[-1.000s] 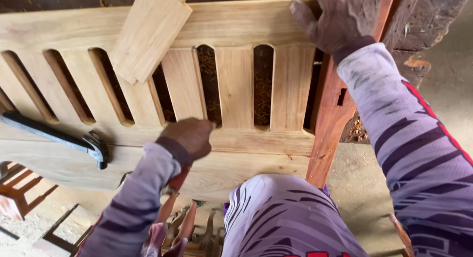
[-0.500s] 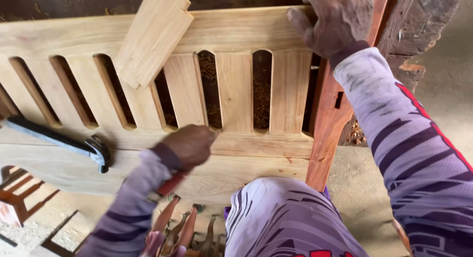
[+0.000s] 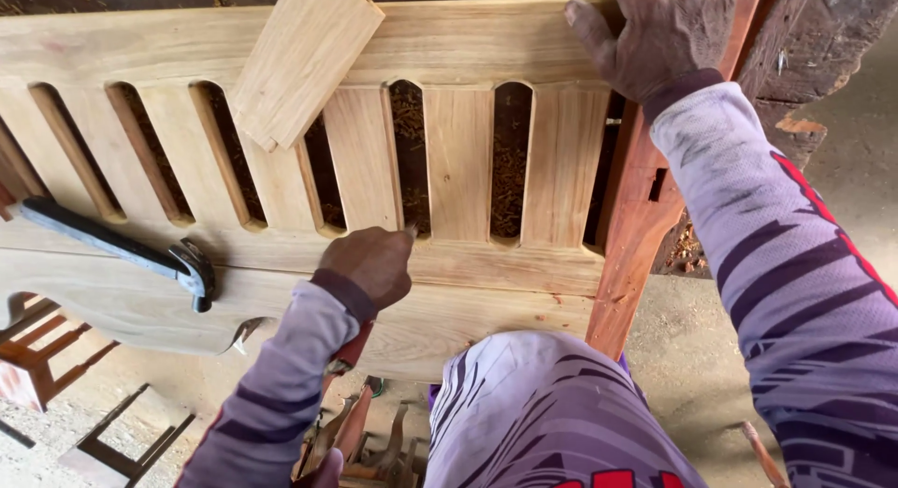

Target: Clean and refine the joints of a wooden headboard frame using a small hand tool.

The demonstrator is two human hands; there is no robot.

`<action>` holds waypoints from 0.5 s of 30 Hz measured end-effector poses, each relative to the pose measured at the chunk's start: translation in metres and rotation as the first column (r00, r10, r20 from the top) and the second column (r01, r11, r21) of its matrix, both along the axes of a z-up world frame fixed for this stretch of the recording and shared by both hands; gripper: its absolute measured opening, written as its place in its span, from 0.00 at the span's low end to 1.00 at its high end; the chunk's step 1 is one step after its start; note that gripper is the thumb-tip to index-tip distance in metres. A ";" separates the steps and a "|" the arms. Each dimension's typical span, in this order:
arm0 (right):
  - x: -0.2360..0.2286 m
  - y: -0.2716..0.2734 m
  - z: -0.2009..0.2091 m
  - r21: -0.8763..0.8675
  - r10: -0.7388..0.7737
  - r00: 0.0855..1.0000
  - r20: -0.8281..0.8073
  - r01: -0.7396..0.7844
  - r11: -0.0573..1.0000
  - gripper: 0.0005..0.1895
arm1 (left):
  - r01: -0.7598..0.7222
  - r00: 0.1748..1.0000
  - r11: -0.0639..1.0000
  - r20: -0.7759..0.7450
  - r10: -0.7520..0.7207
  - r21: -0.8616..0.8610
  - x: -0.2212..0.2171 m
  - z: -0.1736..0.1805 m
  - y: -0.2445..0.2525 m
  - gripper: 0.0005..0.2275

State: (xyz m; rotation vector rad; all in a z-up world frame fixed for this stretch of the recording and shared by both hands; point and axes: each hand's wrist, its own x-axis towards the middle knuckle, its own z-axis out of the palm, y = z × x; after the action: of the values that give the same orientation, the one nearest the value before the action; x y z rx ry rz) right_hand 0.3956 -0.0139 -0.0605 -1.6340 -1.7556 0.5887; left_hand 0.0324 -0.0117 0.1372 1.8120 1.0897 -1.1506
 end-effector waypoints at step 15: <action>-0.004 -0.003 -0.012 0.043 0.007 0.999 -0.053 -0.004 0.999 0.16 | 0.142 0.988 0.988 -0.053 -0.146 -0.064 0.027 -0.016 0.010 0.12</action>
State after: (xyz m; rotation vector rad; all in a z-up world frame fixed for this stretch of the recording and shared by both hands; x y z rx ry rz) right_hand 0.3912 -0.0174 -0.0725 -1.5705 -1.7232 0.5874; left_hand 0.0593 -0.0017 0.1209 1.8451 0.9583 -1.3143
